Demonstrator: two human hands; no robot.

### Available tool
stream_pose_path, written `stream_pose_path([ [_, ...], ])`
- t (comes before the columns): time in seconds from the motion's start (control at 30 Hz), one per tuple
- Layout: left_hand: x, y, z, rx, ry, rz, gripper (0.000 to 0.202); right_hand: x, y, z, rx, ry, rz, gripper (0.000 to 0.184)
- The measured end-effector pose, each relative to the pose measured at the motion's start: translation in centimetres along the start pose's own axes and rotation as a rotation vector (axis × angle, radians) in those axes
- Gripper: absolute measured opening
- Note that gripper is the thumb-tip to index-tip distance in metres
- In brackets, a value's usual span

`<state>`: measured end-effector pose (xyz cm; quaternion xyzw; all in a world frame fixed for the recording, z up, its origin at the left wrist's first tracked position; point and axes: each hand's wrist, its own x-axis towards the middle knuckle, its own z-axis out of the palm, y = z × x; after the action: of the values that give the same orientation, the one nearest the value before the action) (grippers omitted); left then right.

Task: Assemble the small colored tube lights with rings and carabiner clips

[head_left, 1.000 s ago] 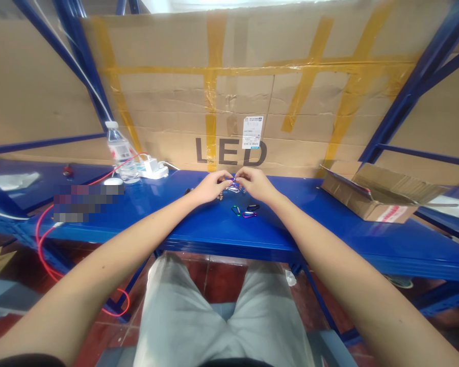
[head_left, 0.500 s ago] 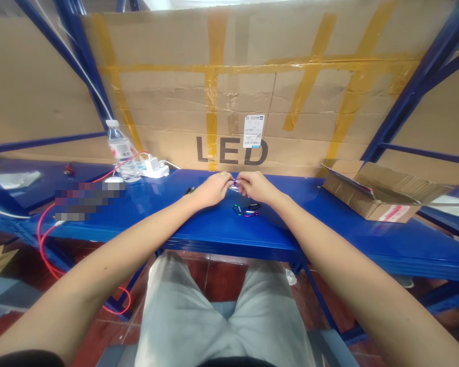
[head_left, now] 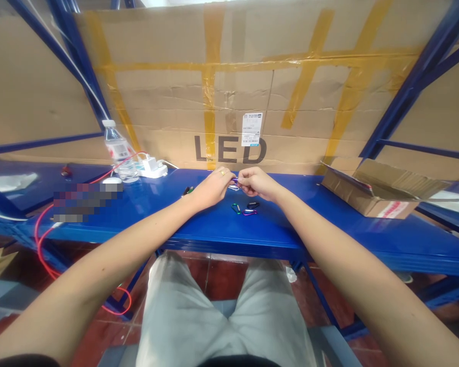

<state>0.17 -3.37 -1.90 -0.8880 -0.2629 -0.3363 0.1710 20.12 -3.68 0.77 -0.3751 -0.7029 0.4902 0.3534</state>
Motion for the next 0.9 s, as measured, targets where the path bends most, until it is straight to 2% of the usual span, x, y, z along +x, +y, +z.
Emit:
stream_pose_path([
  [0.13,0.1,0.4,-0.2,0.004,-0.044,-0.029,0.021,0.1,0.2,-0.2,0.066,-0.031,0.038,0.017],
  [0.23,0.2,0.6,-0.1,-0.013,-0.045,-0.078,0.021,0.4,0.3,-0.1,0.017,-0.003,0.023,0.017],
  [0.33,0.4,0.8,0.0,-0.065,-0.038,-0.205,0.019,0.6,0.4,-0.1,-0.175,0.089,-0.138,0.018],
  [0.47,0.7,1.1,-0.3,-0.184,-0.12,-0.356,0.03,0.9,0.7,-0.3,-0.545,0.181,-0.446,0.021],
  [0.6,0.7,1.0,-0.6,-0.323,-0.173,-0.442,0.03,0.8,1.0,-0.6,-0.7,0.165,-0.551,0.019],
  [0.7,0.6,0.8,-0.7,-0.339,-0.157,-0.429,0.028,0.7,1.0,-0.5,-0.742,0.155,-0.539,0.02],
  [0.9,0.4,1.0,-0.2,-0.156,-0.094,-0.285,0.025,0.8,1.0,-0.1,-0.793,0.198,-0.486,0.019],
])
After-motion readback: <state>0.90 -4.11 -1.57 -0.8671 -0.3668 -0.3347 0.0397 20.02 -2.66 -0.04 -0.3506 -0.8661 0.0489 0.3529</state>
